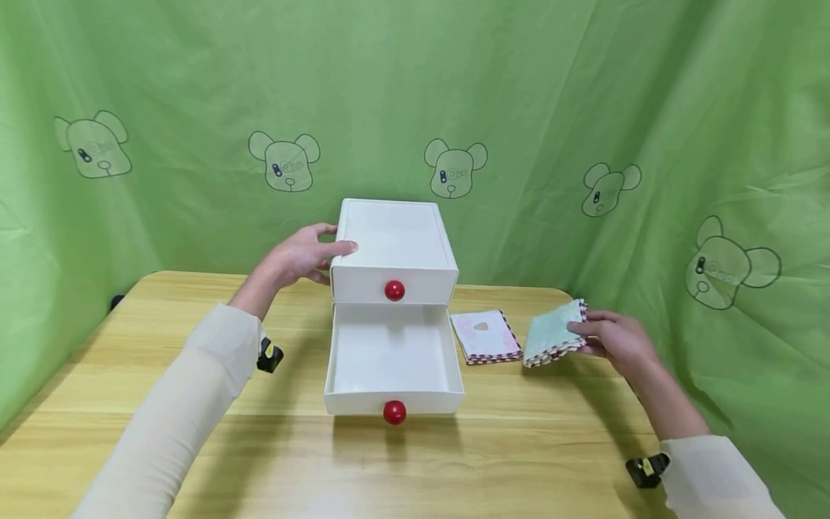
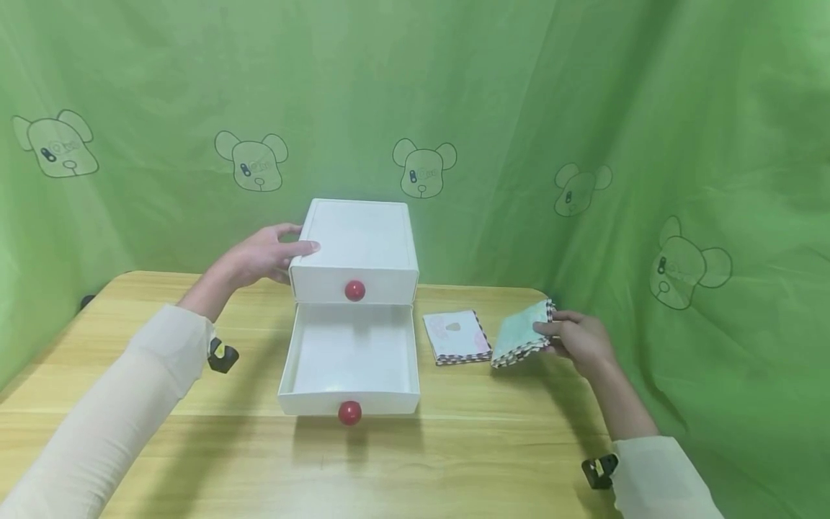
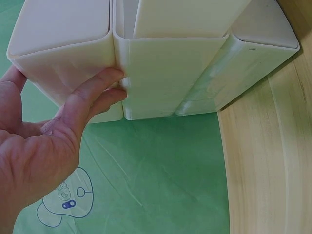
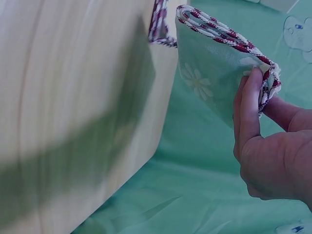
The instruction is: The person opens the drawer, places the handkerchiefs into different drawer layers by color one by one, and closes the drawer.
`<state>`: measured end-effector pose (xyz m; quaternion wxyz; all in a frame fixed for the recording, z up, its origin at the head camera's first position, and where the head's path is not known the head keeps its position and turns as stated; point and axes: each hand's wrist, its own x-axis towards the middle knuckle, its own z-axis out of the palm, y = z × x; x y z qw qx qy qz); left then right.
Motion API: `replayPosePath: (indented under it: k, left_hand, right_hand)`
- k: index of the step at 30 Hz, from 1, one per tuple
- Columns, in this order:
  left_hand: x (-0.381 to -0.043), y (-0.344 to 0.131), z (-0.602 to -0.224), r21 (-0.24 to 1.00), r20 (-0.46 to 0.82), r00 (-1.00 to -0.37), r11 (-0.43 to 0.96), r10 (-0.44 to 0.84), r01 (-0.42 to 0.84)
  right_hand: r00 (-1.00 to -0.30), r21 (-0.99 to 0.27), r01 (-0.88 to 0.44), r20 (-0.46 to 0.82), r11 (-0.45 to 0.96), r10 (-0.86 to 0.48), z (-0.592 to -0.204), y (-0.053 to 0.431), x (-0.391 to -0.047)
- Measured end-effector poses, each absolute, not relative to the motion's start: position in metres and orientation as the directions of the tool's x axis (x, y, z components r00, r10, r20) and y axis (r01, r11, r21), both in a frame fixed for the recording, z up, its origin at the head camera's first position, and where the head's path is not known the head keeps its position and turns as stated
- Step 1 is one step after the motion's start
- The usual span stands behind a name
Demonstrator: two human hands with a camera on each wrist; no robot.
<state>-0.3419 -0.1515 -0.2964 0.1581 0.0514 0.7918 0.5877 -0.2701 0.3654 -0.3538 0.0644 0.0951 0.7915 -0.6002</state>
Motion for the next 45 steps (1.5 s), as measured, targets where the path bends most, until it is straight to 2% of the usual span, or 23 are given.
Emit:
replayPosePath:
  k: [31, 39, 45]
  left_hand:
    - [-0.343, -0.15, -0.296, 0.946, -0.213, -0.938, 0.298, 0.273, -0.128]
    - [-0.322, -0.145, -0.276, 0.939, -0.22, -0.93, 0.321, 0.293, -0.121]
    - [-0.338, -0.15, -0.293, 0.947, -0.194, -0.94, 0.304, 0.281, -0.104]
  right_hand:
    - [-0.992, -0.87, 0.011, -0.072, 0.494, -0.104, -0.285, 0.28, -0.242]
    - [-0.988, -0.869, -0.013, -0.064, 0.494, -0.138, -0.267, 0.259, -0.228]
    - [-0.984, -0.849, -0.044, -0.053, 0.526, -0.169, -0.258, 0.243, -0.221]
